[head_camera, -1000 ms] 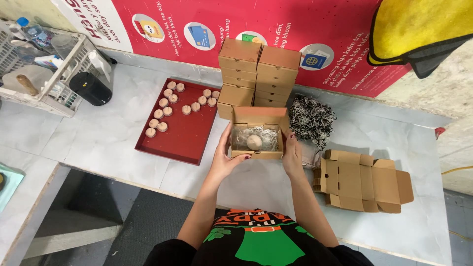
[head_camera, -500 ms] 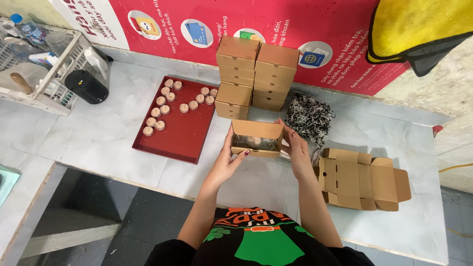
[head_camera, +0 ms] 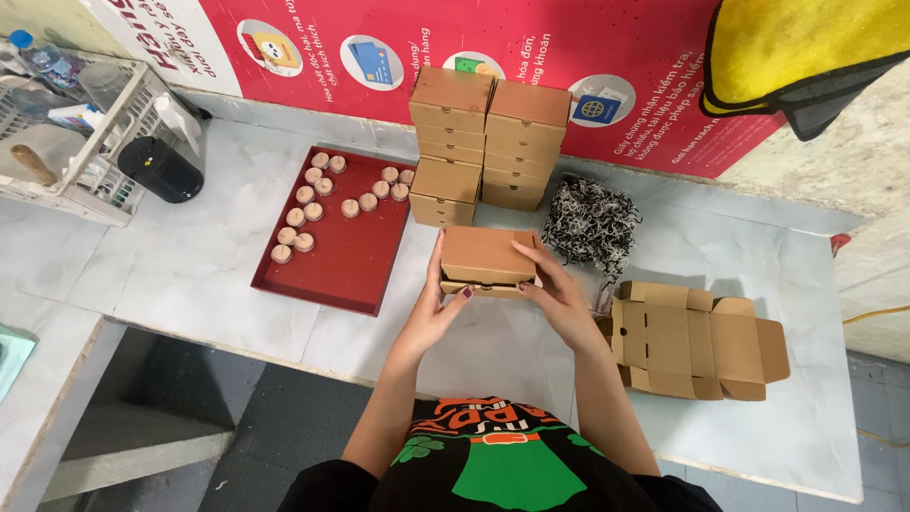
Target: Packaging small spherical candles into boxes with shredded paper filler.
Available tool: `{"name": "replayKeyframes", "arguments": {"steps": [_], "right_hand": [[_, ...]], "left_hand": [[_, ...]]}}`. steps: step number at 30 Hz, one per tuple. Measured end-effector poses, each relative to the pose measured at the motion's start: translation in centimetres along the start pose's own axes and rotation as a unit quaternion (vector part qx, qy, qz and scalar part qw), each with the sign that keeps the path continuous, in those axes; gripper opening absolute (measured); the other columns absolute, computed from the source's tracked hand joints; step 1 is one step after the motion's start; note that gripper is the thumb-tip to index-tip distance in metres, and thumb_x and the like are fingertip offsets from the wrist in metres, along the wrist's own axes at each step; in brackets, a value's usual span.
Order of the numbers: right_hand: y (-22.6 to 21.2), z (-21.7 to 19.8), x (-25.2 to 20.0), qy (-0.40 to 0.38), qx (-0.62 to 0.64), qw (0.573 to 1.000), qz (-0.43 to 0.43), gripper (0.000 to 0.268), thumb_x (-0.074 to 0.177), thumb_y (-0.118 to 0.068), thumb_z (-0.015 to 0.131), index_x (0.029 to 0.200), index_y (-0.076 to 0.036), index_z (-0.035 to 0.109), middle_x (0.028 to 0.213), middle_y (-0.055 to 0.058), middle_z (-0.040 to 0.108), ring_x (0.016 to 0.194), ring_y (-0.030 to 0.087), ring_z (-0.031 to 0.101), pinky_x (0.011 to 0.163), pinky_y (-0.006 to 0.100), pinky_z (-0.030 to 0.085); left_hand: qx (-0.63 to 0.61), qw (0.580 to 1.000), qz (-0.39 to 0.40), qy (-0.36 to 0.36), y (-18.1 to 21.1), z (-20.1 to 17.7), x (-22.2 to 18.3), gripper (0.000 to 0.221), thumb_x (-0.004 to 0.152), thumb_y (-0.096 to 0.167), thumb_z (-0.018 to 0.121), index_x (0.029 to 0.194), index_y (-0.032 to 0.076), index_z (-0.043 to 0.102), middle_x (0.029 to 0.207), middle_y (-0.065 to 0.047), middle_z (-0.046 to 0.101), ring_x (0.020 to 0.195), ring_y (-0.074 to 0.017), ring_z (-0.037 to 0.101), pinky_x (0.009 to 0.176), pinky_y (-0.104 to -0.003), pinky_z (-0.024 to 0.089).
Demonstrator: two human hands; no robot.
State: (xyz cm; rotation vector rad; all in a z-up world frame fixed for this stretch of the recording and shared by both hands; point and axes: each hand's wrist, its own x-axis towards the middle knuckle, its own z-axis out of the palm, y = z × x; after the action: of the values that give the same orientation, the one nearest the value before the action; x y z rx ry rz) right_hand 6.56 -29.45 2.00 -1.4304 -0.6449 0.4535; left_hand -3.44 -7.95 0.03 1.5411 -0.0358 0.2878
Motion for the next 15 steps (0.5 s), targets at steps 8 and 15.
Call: {"name": "replayKeyframes", "arguments": {"steps": [8, 15], "right_hand": [[2.0, 1.3, 1.1, 0.000, -0.062, 0.997, -0.047, 0.069, 0.081, 0.005, 0.077, 0.144, -0.012, 0.056, 0.170, 0.018, 0.017, 0.152, 0.030, 0.035, 0.101, 0.040, 0.054], [6.7, 4.2, 5.1, 0.113, -0.145, 0.982, -0.048, 0.069, 0.079, -0.006, 0.084, 0.142, -0.011, 0.056, 0.162, 0.020, 0.033, 0.142, 0.030, 0.046, 0.106, 0.043, 0.053]], "left_hand": [[0.025, 0.999, 0.015, 0.043, -2.6, -0.5, -0.1, 0.074, 0.109, 0.016, 0.050, 0.168, 0.009, 0.006, 0.175, -0.018, 0.013, 0.162, -0.0295, 0.016, 0.129, -0.044, 0.022], [0.067, 0.989, 0.025, 0.131, -4.9, -3.3, 3.4, 0.064, 0.107, 0.021, 0.054, 0.162, 0.006, 0.026, 0.168, -0.017, 0.035, 0.154, -0.0290, 0.036, 0.124, -0.042, 0.032]]}}
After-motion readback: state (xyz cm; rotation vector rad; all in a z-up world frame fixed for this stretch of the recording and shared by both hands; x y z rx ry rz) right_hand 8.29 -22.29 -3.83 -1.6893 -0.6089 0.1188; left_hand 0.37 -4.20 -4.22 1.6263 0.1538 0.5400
